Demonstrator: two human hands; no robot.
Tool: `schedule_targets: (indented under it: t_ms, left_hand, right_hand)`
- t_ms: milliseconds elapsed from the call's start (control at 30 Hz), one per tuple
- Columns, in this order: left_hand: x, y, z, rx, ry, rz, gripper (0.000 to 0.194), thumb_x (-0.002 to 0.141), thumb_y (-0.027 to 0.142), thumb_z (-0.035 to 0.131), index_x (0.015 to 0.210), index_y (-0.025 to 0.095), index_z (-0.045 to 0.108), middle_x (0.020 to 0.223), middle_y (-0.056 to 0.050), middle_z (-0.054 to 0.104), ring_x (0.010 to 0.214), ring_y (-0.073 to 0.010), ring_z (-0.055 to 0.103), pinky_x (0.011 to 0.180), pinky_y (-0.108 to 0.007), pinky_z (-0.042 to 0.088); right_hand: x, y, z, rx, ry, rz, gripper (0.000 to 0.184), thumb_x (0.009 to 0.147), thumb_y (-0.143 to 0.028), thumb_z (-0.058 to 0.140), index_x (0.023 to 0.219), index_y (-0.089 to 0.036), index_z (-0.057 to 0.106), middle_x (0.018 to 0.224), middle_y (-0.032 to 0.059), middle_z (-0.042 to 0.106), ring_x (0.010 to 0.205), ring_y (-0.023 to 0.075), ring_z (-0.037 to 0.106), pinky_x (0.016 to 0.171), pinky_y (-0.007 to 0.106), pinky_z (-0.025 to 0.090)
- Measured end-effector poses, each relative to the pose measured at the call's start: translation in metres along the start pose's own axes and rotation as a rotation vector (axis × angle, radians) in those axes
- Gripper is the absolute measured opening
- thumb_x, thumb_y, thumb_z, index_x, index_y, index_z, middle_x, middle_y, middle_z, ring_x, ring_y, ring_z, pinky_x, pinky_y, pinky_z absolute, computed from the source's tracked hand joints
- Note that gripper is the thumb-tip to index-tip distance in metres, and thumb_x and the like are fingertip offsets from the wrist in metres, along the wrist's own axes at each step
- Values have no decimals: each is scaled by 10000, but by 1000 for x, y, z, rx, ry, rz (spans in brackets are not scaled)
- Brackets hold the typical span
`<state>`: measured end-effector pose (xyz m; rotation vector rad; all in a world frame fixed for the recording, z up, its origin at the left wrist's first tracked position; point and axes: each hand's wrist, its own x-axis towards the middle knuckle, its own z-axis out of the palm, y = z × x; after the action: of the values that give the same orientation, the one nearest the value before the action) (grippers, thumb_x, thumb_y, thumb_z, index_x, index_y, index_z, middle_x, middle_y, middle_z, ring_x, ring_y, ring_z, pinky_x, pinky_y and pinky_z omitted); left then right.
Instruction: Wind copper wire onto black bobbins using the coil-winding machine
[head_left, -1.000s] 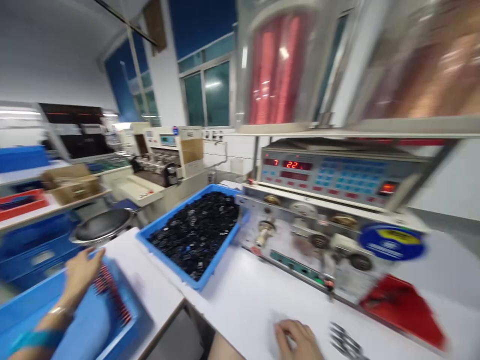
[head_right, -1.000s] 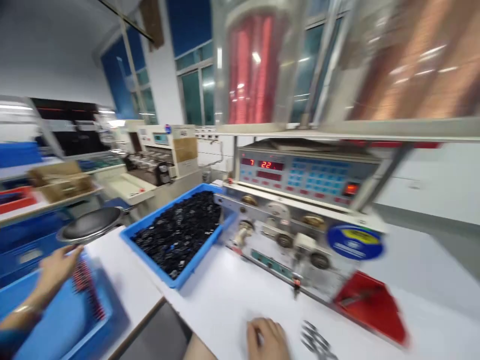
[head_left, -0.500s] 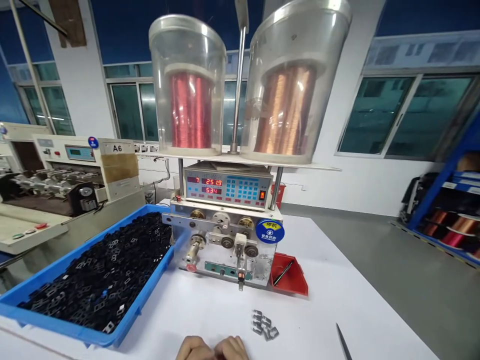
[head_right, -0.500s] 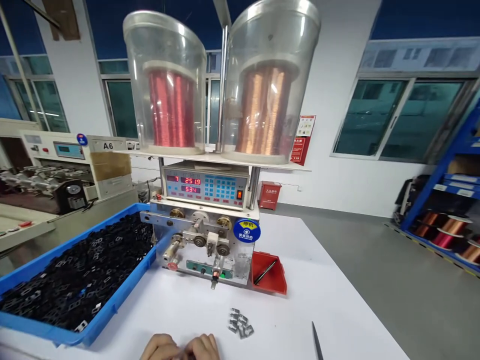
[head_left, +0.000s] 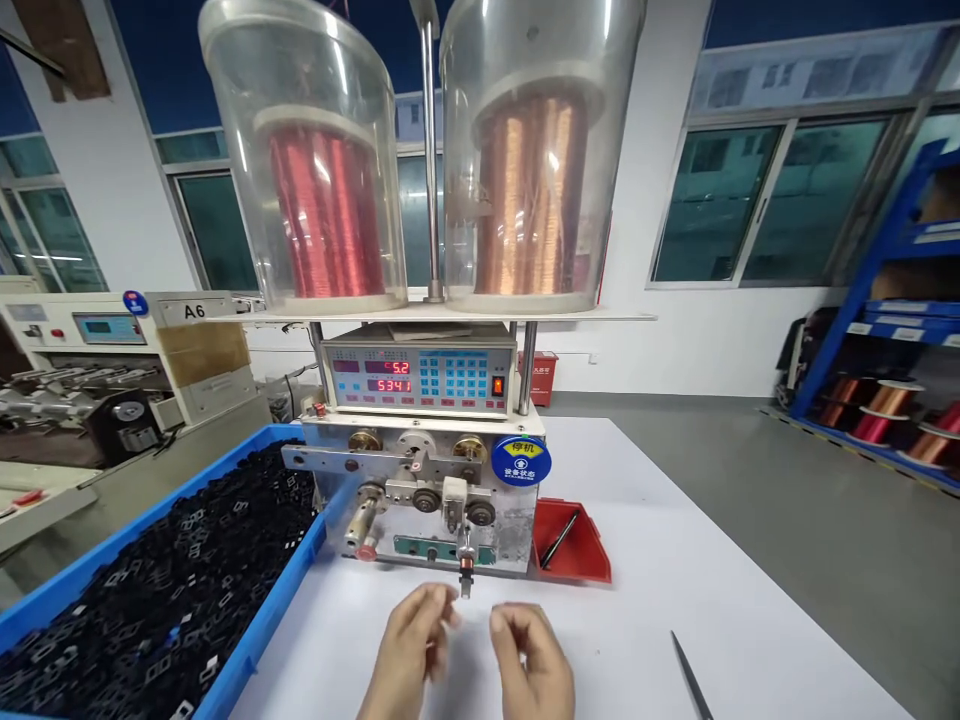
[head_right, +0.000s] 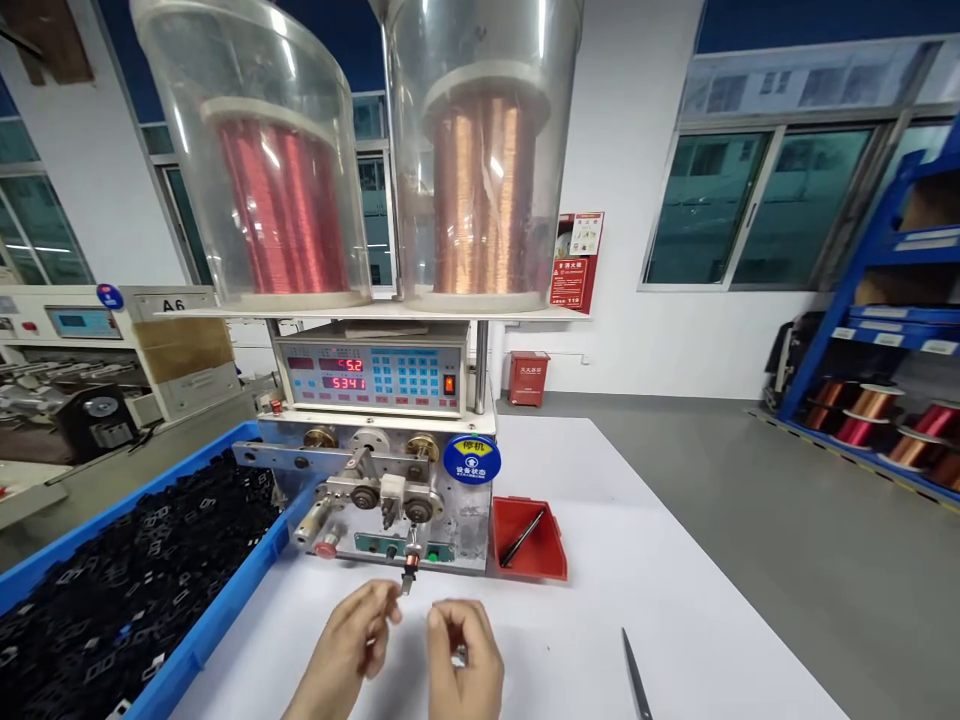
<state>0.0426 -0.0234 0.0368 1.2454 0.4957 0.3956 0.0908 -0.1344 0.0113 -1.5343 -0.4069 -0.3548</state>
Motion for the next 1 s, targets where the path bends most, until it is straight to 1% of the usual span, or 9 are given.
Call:
schedule_targets:
  t_ms: [67, 167, 300, 500, 633, 700, 767, 867, 1000]
  left_hand:
    - [7, 21, 18, -108, -87, -67, 420, 634, 565, 665, 714, 155, 619, 609, 22, 580, 359, -22, 356, 339, -166, 212]
    - [13, 34, 27, -158, -105, -98, 413, 574, 521, 734, 636, 139, 593, 520, 50, 533, 340, -9, 342, 340, -154, 196]
    - [15, 32, 26, -218, -122, -109, 409, 509, 467, 788, 540, 132, 555, 459, 55, 515, 322, -6, 341, 339, -154, 206]
    - [12, 20, 38, -548, -59, -240, 407, 392, 395, 835, 586, 141, 582, 412, 75, 495, 356, -23, 385, 387, -156, 291]
    - [15, 23, 37, -402, -74, -135, 345, 477, 398, 772, 537, 155, 534, 396, 78, 473, 337, -29, 353, 373, -172, 272]
    - [18, 29, 32, -204, -82, -29, 306, 544, 362, 715, 492, 169, 484, 396, 75, 462, 340, -34, 336, 369, -180, 259]
    - [22, 35, 27, 17, -64, 75, 284, 586, 307, 665, 465, 182, 440, 392, 73, 446, 364, -44, 336, 383, -185, 255]
    - [27, 42, 23, 288, -43, 162, 252, 616, 249, 623, 472, 187, 426, 400, 75, 430, 398, -54, 335, 406, -187, 246]
    - [27, 44, 19, 319, -136, 203, 265, 678, 304, 583, 499, 193, 422, 431, 66, 438, 417, -73, 388, 426, -196, 277]
  right_hand:
    - [24, -17, -4, 15, -92, -23, 240, 830, -414, 542, 784, -200, 642, 728, 18, 585, 621, 139, 544, 570, 231, 465]
    - [43, -31, -2, 12, -222, -71, 207, 840, -372, 545, 909, -207, 650, 779, 24, 577, 660, 142, 571, 584, 237, 483]
    - [50, -32, 5, 20, -290, -104, 208, 869, -341, 505, 776, -204, 632, 727, 7, 543, 652, 135, 553, 591, 237, 467]
    - [56, -29, 0, -14, -248, -189, 204, 865, -309, 493, 708, -205, 574, 726, -2, 505, 670, 140, 526, 597, 242, 432]
    - [59, -36, 2, 15, -337, -177, 199, 845, -304, 516, 693, -210, 604, 744, 7, 518, 703, 150, 514, 643, 262, 423]
    - [61, -35, 6, 115, -354, -68, 187, 801, -342, 584, 677, -208, 629, 751, 11, 530, 726, 158, 511, 673, 273, 417]
    - [62, -30, 12, 306, -325, 151, 221, 712, -411, 682, 666, -202, 630, 724, 2, 533, 704, 149, 498, 661, 264, 406]
    - [59, -18, 23, 525, -276, 445, 379, 664, -558, 678, 657, -201, 549, 592, -45, 454, 560, 105, 423, 540, 233, 357]
    - [53, -12, 36, 591, -374, 602, 486, 708, -669, 553, 643, -193, 481, 550, -43, 426, 459, 87, 383, 436, 223, 294]
